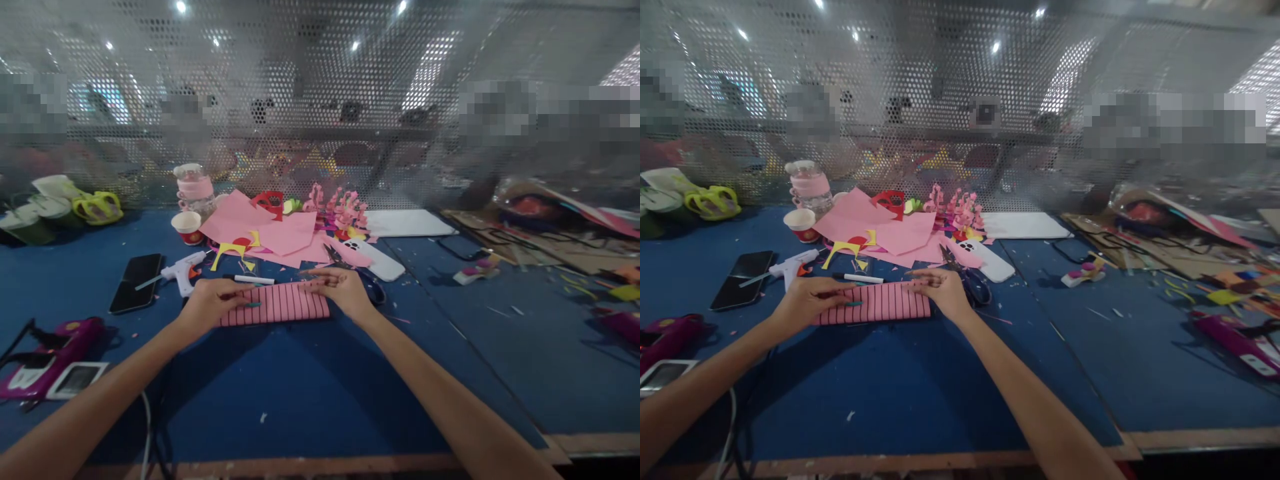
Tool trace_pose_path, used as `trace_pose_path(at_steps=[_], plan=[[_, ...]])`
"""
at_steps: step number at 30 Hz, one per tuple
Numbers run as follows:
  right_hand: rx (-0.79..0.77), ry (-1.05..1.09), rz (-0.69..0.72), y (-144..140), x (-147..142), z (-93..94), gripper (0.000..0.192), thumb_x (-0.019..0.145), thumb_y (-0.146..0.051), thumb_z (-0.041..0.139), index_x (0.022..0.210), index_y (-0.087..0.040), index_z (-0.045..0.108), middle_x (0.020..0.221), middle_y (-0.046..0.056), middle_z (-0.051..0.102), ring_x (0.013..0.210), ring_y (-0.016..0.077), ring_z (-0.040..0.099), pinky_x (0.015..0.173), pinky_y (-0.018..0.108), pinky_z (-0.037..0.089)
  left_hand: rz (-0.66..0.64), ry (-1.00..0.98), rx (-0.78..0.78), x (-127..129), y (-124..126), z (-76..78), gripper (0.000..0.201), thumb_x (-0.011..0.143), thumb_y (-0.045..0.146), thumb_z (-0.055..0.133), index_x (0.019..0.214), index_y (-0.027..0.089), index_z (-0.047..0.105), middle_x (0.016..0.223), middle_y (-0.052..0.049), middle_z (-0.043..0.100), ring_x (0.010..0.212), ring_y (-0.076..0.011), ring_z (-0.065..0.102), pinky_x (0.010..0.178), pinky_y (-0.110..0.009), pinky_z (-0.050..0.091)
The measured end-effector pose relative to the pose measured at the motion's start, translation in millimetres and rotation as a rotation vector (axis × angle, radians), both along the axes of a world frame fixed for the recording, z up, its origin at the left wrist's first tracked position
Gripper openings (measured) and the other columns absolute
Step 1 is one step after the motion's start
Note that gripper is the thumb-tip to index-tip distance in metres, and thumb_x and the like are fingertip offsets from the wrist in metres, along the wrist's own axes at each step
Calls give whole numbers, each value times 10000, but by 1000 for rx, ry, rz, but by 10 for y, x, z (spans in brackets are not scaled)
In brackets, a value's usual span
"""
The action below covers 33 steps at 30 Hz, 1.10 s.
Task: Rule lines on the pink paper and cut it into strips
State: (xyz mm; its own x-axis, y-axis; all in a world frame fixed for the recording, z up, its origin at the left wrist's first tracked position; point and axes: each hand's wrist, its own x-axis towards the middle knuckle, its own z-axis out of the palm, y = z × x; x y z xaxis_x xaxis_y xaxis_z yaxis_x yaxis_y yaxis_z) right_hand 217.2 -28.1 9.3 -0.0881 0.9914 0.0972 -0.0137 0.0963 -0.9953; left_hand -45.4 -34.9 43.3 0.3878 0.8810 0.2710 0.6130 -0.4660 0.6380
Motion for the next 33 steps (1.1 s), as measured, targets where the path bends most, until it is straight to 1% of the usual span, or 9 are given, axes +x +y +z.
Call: trace_pose_path(at_steps=[5, 9, 13, 18, 21, 23, 27, 31, 33], plan=[[19, 60, -39, -8, 12, 28, 366, 506, -331, 801, 832, -186, 716, 781, 54, 748, 776, 249, 711, 792, 396, 562, 53, -40, -61, 7, 9, -12, 220, 759, 321, 637, 928, 218, 734, 845, -21, 748, 743, -175, 683, 703, -267, 540], [78, 27, -73, -13, 23, 62, 258, 537, -343, 781, 751, -209, 729, 755, 40, 747, 766, 250, 712, 781, 402, 564, 93, -53, -61, 6, 21, 10, 222, 749, 316, 634, 911, 208, 740, 801, -25, 749, 694, -168, 675, 638, -250, 534], [145, -40, -98, -21, 39, 80, 168, 565, -334, 769, 702, -241, 742, 742, 19, 747, 768, 245, 707, 760, 406, 566, 70, -44, -50, -2, 30, 73, 232, 726, 322, 645, 900, 204, 745, 780, -26, 750, 695, -176, 675, 616, -241, 530], [229, -170, -62, -35, 72, 100, 119, 644, -344, 725, 732, -269, 753, 783, 16, 748, 773, 228, 696, 747, 391, 556, -32, 8, 83, -21, 5, 125, 257, 789, 413, 590, 872, 230, 750, 782, -26, 742, 695, -160, 666, 642, -234, 523], [278, -250, -18, -54, 89, 131, 115, 681, -345, 695, 750, -274, 753, 792, 10, 746, 759, 210, 687, 733, 370, 547, -64, 42, 169, -26, -9, 118, 284, 832, 423, 545, 910, 233, 741, 781, -28, 736, 702, -155, 665, 670, -238, 521], [252, -290, 14, -67, 90, 151, 164, 663, -361, 709, 785, -261, 752, 773, 14, 740, 732, 204, 680, 694, 352, 545, -69, 59, 194, -17, -15, 102, 287, 843, 416, 537, 931, 226, 735, 769, -28, 736, 690, -152, 664, 654, -232, 516], [170, -333, 4, -65, 72, 144, 298, 486, -343, 815, 745, -219, 735, 765, 29, 730, 745, 212, 668, 691, 342, 537, -70, 76, 217, 18, -33, 67, 274, 840, 392, 556, 934, 204, 731, 756, -30, 738, 649, -146, 658, 594, -217, 494], [21, -249, 4, -31, 69, 86, 289, 455, -359, 820, 659, -192, 701, 603, 11, 685, 566, 174, 634, 543, 314, 525, -40, 76, 217, 26, -40, 59, 267, 828, 375, 577, 943, 188, 729, 710, -28, 731, 579, -135, 635, 542, -212, 471], [4, -190, 14, -22, 71, 65, 261, 450, -354, 822, 606, -197, 682, 558, -4, 666, 530, 164, 627, 524, 309, 525, -41, 63, 200, 18, -33, 59, 265, 824, 373, 583, 928, 180, 733, 707, -32, 731, 575, -135, 634, 538, -212, 472]])
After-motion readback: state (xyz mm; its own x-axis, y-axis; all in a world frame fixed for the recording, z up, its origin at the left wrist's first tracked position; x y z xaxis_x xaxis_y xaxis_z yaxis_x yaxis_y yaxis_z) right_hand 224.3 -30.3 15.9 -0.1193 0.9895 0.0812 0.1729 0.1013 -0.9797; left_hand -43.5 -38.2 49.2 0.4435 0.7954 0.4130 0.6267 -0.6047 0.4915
